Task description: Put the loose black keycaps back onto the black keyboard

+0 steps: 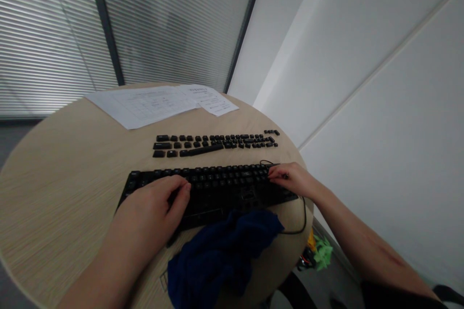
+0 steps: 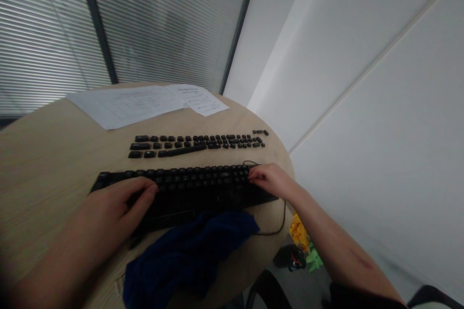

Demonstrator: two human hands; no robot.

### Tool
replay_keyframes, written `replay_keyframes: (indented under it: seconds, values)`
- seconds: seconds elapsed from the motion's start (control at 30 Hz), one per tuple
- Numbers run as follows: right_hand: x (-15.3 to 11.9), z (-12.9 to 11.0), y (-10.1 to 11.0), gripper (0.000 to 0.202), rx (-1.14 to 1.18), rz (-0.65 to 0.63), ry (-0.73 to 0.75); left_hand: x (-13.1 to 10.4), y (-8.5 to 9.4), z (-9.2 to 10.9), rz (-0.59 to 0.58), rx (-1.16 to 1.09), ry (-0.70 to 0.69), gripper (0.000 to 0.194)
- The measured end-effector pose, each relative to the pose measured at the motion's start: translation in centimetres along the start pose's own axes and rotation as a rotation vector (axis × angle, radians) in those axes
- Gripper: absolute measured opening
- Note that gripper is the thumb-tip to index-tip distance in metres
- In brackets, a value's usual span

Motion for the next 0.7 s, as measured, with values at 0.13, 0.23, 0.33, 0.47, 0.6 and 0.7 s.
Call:
replay_keyframes:
  seconds: [0.13,0.23,0.33,0.47,0.6,0.7]
  values:
    - [-0.1,-0.4,0.1,0.017,0.002,-0.049,0.015,0.0,0.0,0.0,-0.003,0.008,-0.005,0.044]
    - [0.1,-0.4,0.1,0.019,-0.017,-0.085,-0.011,0.0,0.0,0.0,0.001,0.018,-0.009,0.044]
    - [0.3,-0.3,-0.2,0.017,-0.06,-0.101,-0.036,0.0,0.0,0.0,0.006,0.02,-0.015,0.045]
    - [0.1,-0.5,0.0,0.017,-0.082,-0.076,-0.004,0.1,-0.1,0.1,0.01,0.007,-0.037,0.045]
    - [-0.5,-0.5,1.3,0.024,-0.087,0.127,-0.057,0.0,0.0,0.3,0.021,-0.02,-0.074,0.045]
    - [-0.9,-0.3,1.2,0.024,-0.095,0.156,-0.06,0.0,-0.1,0.2,0.029,-0.024,-0.085,0.046]
Point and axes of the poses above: each hand's wrist, its own x-axis towards the middle knuckle, its own y-axis out of the back of the hand, z = x × y, the point moved 4 cm from there along x, towards the middle knuckle, and after that the axes turned 14 degrees about z, right-handed, at the moved point
